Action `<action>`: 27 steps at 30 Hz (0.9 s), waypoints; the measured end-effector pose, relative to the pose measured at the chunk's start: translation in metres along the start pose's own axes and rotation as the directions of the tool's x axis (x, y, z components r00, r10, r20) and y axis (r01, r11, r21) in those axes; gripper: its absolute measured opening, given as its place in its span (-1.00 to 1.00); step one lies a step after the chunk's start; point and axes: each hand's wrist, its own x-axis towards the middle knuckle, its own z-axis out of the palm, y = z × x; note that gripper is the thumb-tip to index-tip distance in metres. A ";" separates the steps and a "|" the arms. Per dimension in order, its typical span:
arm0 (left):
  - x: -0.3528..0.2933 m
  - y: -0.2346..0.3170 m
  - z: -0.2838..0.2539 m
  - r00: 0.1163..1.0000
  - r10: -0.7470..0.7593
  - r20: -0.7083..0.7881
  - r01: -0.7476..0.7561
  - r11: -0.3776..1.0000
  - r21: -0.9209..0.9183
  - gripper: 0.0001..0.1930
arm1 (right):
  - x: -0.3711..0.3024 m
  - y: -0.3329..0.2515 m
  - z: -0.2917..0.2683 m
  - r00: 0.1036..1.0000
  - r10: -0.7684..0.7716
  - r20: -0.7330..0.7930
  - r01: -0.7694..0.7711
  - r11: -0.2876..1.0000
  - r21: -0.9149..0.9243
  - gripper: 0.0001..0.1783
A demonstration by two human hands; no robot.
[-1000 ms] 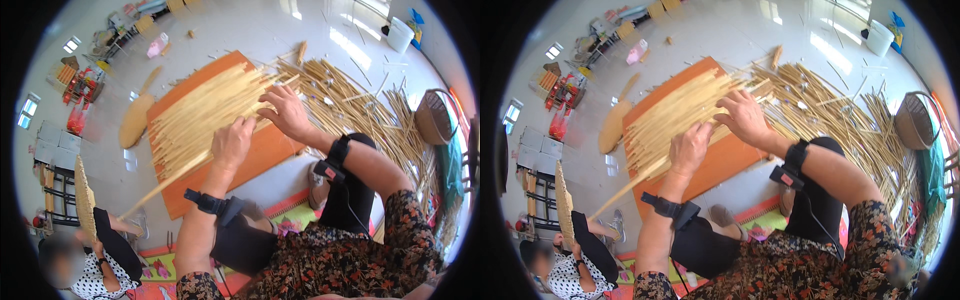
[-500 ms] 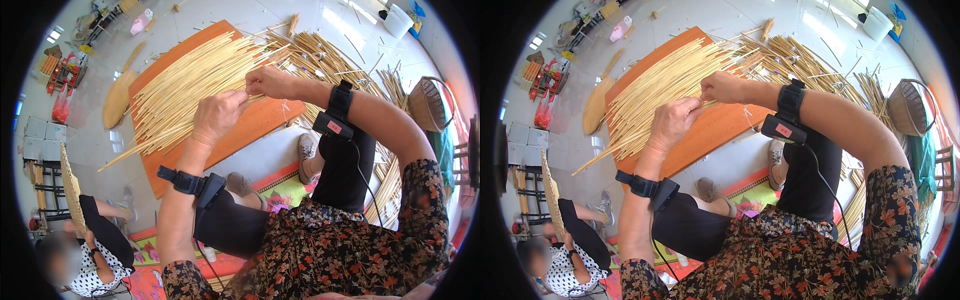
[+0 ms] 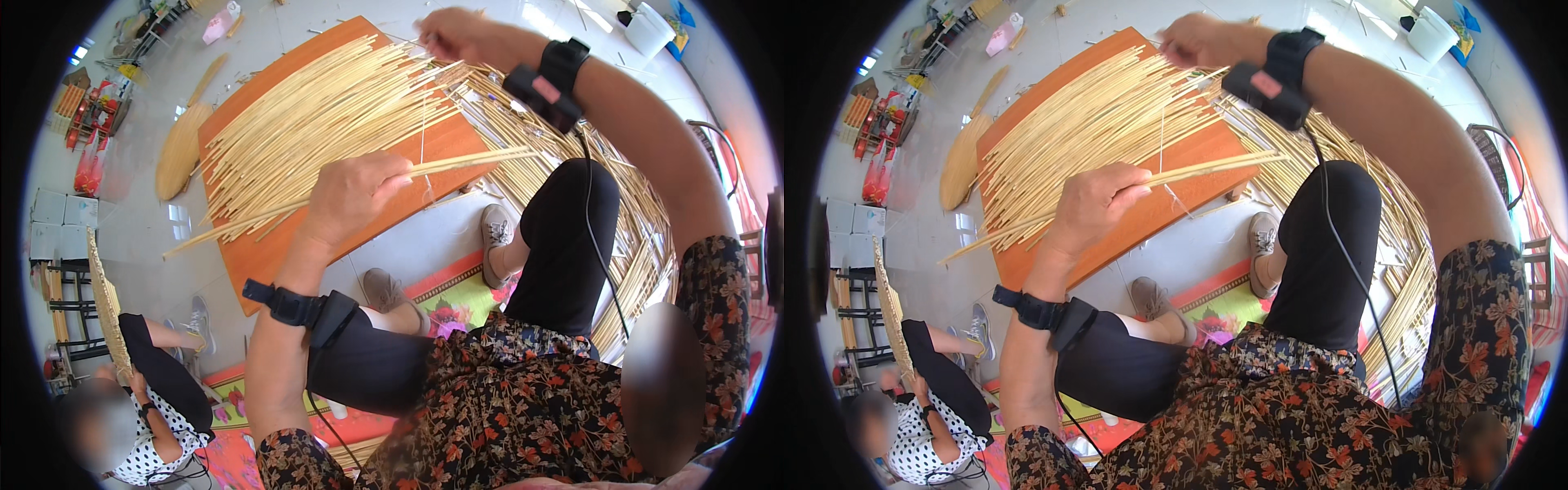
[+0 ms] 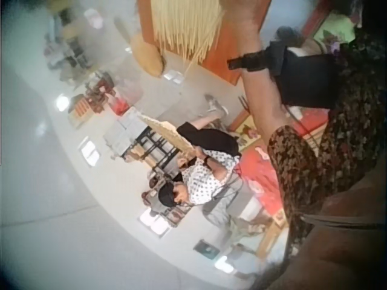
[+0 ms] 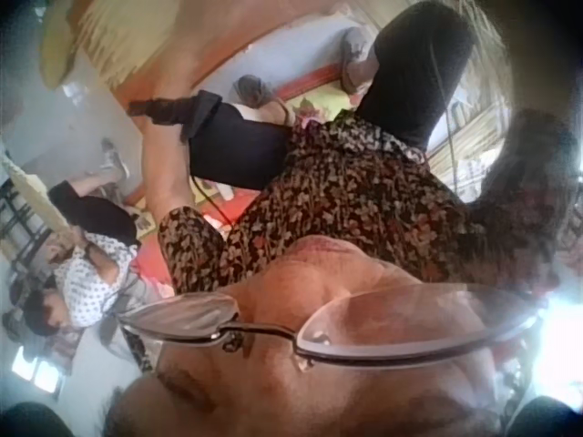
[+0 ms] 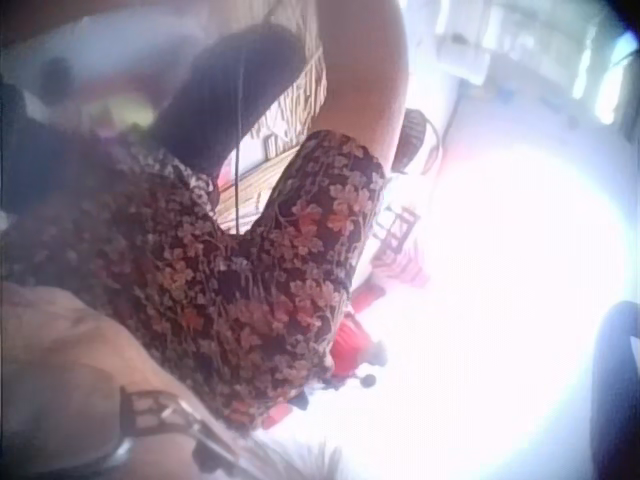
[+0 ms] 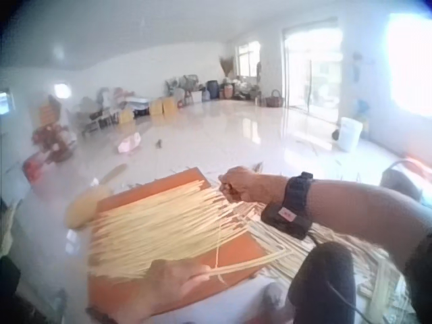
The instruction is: The person sits on the floor and ties bamboo sticks together using string and scissors. They cut the string, wrap it around the sticks, and secure the bundle, repeating the process with additional sticks.
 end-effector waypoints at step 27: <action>0.021 -0.018 0.018 0.994 -0.028 0.103 0.035 0.998 -0.061 -0.87 | -0.066 0.092 -0.005 0.715 0.299 0.632 0.147 0.819 -0.554 -0.76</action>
